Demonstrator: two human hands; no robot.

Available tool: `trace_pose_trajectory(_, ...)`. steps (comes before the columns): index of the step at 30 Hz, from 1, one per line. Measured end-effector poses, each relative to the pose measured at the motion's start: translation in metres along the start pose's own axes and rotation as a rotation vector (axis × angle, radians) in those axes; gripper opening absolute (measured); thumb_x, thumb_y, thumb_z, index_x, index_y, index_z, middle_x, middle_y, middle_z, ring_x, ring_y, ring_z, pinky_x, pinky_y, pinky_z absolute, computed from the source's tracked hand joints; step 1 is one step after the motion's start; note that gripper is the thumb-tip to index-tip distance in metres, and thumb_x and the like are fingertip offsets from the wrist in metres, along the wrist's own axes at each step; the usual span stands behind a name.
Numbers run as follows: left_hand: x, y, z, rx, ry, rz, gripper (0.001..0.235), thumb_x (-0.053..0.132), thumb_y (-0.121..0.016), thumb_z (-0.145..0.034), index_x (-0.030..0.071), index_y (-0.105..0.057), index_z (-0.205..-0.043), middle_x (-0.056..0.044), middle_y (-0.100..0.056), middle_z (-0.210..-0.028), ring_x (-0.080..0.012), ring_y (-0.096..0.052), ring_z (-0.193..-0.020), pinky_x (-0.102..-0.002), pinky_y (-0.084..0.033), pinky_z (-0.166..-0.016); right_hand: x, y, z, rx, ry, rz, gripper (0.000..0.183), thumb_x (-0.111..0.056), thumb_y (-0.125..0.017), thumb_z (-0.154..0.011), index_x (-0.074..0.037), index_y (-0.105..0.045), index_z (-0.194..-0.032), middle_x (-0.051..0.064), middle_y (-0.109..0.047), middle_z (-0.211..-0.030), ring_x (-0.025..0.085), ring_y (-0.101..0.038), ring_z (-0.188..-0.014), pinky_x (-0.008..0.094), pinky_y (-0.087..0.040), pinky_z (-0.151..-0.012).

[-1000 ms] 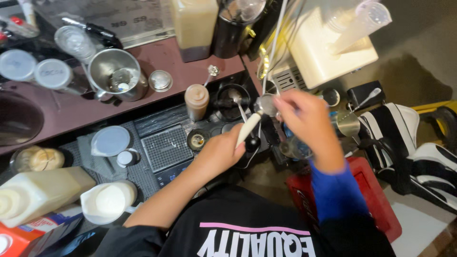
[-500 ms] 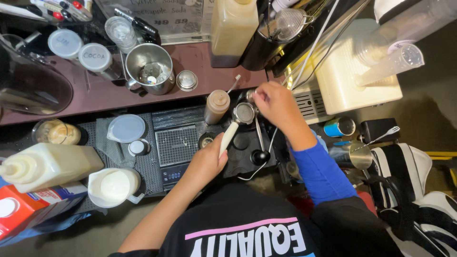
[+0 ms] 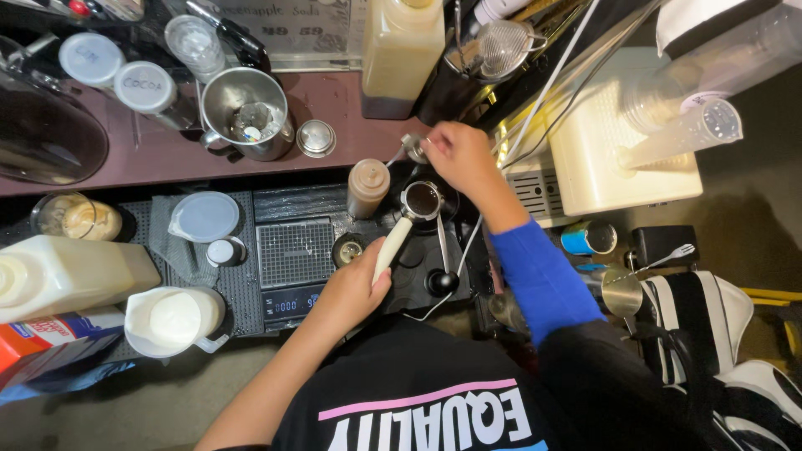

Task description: The person prepares a coffee drink by pouring liquids from a carton and a squeeze bottle into a metal pitcher, then scoops coffee grounds into a portafilter, levels and tamps the grounds, and places the portafilter into the espresso machine.

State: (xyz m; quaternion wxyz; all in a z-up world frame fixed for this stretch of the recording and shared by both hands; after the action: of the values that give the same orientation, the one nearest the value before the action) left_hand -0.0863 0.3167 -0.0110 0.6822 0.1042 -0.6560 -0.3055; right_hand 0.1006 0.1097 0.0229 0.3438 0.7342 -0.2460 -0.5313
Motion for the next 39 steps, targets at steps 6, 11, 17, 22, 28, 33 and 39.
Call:
trace_pose_trajectory(6,0.003,0.009,0.018,-0.023,-0.016,0.037,0.054,0.021,-0.063,-0.092,0.007,-0.048,-0.142,-0.028,-0.071,-0.107,-0.0447,-0.070,-0.094,-0.049,-0.056,-0.080,-0.026,0.018,0.034,0.175,0.076,0.061,0.016,-0.013,-0.072,-0.094,0.001,-0.066,-0.095,0.019,-0.066,-0.081,0.039,-0.066,-0.073,0.046,-0.050,-0.064)
trace_pose_trajectory(11,-0.007,0.011,0.034,-0.033,0.004,0.106,0.054,0.023,-0.061,-0.094,0.007,-0.047,-0.144,-0.027,-0.070,-0.112,-0.0447,-0.070,-0.098,-0.048,-0.056,-0.081,-0.037,0.001,0.126,-0.187,-0.163,0.291,0.036,-0.016,-0.074,-0.082,0.003,-0.051,-0.103,0.026,-0.065,-0.082,0.045,-0.068,-0.076,0.052,-0.054,-0.062)
trace_pose_trajectory(17,-0.010,0.004,0.023,0.006,-0.044,0.084,0.055,0.023,-0.061,-0.096,0.006,-0.047,-0.146,-0.029,-0.067,-0.121,-0.0456,-0.068,-0.105,-0.049,-0.055,-0.087,0.002,-0.030,0.147,-0.145,-0.233,0.402,0.022,-0.001,-0.063,-0.085,0.001,-0.050,-0.102,0.025,-0.065,-0.089,0.044,-0.067,-0.083,0.051,-0.055,-0.071)
trace_pose_trajectory(22,0.000,0.008,0.006,0.041,-0.026,0.085,0.056,0.022,-0.059,-0.095,0.005,-0.047,-0.147,-0.028,-0.066,-0.121,-0.0439,-0.067,-0.107,-0.047,-0.053,-0.091,0.001,0.010,0.139,0.022,-0.133,0.409,0.017,0.001,-0.061,-0.085,0.001,-0.052,-0.100,0.025,-0.059,-0.089,0.047,-0.062,-0.086,0.055,-0.051,-0.071)
trace_pose_trajectory(28,0.018,0.019,-0.009,0.099,-0.095,0.093,0.053,0.021,-0.058,-0.097,0.003,-0.047,-0.146,-0.029,-0.065,-0.127,-0.0448,-0.066,-0.112,-0.047,-0.052,-0.095,-0.017,0.017,0.163,0.042,-0.041,0.277,0.019,0.003,-0.061,-0.089,-0.004,-0.059,-0.107,0.022,-0.055,-0.091,0.045,-0.060,-0.088,0.053,-0.048,-0.073)
trace_pose_trajectory(33,0.027,0.023,-0.023,0.106,-0.115,0.067,0.052,0.022,-0.058,-0.097,0.002,-0.048,-0.145,-0.028,-0.065,-0.129,-0.0448,-0.066,-0.114,-0.048,-0.052,-0.096,-0.021,0.012,0.187,0.088,0.013,0.274,0.020,0.004,-0.062,-0.087,-0.003,-0.060,-0.105,0.021,-0.052,-0.091,0.043,-0.061,-0.089,0.051,-0.050,-0.077)
trace_pose_trajectory(39,0.025,0.020,-0.026,0.061,-0.055,0.044,0.054,0.022,-0.058,-0.096,0.002,-0.048,-0.145,-0.028,-0.064,-0.128,-0.0439,-0.066,-0.111,-0.047,-0.052,-0.095,-0.030,0.013,0.180,0.144,0.001,0.245,0.016,0.005,-0.064,-0.089,-0.002,-0.059,-0.103,0.020,-0.051,-0.090,0.042,-0.060,-0.088,0.049,-0.050,-0.076)
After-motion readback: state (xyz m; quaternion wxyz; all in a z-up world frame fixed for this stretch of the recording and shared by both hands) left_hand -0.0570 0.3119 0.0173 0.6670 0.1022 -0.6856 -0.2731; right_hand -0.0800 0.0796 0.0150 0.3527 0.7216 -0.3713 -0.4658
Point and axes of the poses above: each hand's wrist, its own z-axis away from the middle knuckle, its own y-axis out of the back of the hand, x = y × z, the point moved 4 cm from there along -z, towards the middle knuckle
